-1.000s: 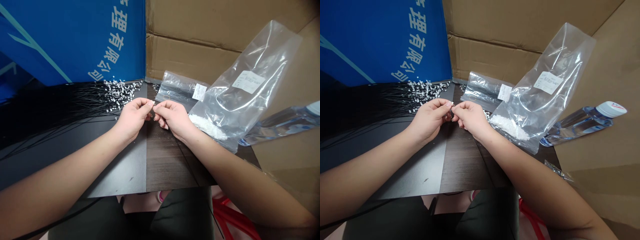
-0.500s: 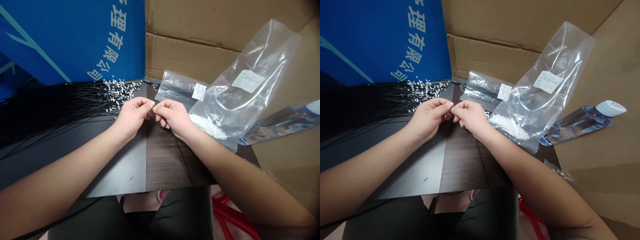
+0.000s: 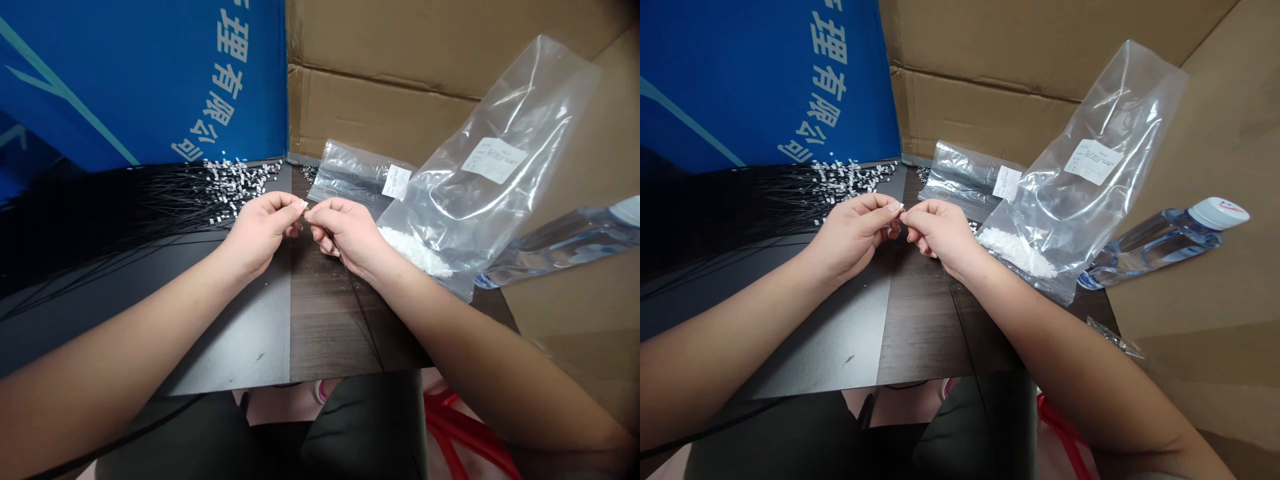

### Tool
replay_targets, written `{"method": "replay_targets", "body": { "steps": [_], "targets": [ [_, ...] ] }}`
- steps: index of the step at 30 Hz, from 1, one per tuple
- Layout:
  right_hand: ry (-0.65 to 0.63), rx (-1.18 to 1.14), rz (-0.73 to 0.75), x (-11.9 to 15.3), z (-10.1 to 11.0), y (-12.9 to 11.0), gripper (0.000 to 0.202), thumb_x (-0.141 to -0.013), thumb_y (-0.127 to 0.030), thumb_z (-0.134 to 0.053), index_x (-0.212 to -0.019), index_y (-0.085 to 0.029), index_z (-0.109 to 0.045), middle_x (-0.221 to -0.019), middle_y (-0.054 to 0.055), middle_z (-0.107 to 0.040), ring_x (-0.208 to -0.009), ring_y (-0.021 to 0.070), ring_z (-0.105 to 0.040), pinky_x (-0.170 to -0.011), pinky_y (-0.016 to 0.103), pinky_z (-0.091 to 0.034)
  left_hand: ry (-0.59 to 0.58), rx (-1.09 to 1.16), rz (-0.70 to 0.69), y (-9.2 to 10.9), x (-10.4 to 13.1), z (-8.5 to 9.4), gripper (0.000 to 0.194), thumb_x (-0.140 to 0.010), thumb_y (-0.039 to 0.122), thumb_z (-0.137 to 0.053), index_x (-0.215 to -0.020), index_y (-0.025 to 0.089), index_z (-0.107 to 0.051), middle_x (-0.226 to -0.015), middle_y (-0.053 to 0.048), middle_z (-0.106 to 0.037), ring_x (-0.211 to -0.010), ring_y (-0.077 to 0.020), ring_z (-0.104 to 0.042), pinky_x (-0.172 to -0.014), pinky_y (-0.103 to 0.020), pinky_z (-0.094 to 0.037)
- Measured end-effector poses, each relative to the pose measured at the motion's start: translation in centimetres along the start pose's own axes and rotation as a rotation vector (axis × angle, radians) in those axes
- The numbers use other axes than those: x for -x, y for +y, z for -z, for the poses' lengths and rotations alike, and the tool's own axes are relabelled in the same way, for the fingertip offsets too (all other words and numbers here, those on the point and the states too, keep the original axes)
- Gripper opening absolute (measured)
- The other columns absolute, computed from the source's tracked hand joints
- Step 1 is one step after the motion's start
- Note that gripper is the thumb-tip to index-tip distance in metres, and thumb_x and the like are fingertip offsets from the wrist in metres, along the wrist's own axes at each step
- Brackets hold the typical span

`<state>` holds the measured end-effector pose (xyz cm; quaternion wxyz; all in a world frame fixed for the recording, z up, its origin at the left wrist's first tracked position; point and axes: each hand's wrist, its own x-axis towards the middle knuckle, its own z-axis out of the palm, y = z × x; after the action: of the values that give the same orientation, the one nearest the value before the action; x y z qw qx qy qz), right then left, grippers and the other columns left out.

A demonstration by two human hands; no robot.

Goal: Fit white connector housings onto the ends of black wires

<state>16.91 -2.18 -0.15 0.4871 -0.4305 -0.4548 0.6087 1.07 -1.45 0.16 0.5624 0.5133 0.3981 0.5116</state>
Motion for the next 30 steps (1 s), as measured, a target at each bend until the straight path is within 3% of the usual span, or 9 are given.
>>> {"method": "replay_targets", "body": {
  "steps": [11,30],
  "targets": [
    [0.062,0.197,0.124,0.01,0.22,0.24,0.011,-0.082,-0.021,-0.073,-0.076,-0.019,-0.064,-0.058,-0.003,-0.063,-0.043,0.0058,-0.048,-0.042,0.019,-0.034,0.016,-0.023,0.008,-0.09,0.0,-0.01,0.013,-0.08,0.024,-0.079,-0.077,0.015,-0.07,-0.071,-0.001,-0.063,-0.065,-0.0114,-0.054,-0.063,-0.025,-0.043],
    [0.07,0.231,0.14,-0.01,0.11,0.1,0.015,-0.085,-0.019,-0.073,-0.075,-0.019,-0.062,-0.057,-0.002,-0.063,-0.042,0.006,-0.046,-0.042,0.02,-0.032,0.001,-0.091,-0.027,-0.41,-0.2,0.2,0.016,-0.081,0.028,-0.079,-0.077,0.016,-0.069,-0.071,-0.001,-0.063,-0.065,-0.0117,-0.054,-0.064,-0.026,-0.044]
  ]
}}
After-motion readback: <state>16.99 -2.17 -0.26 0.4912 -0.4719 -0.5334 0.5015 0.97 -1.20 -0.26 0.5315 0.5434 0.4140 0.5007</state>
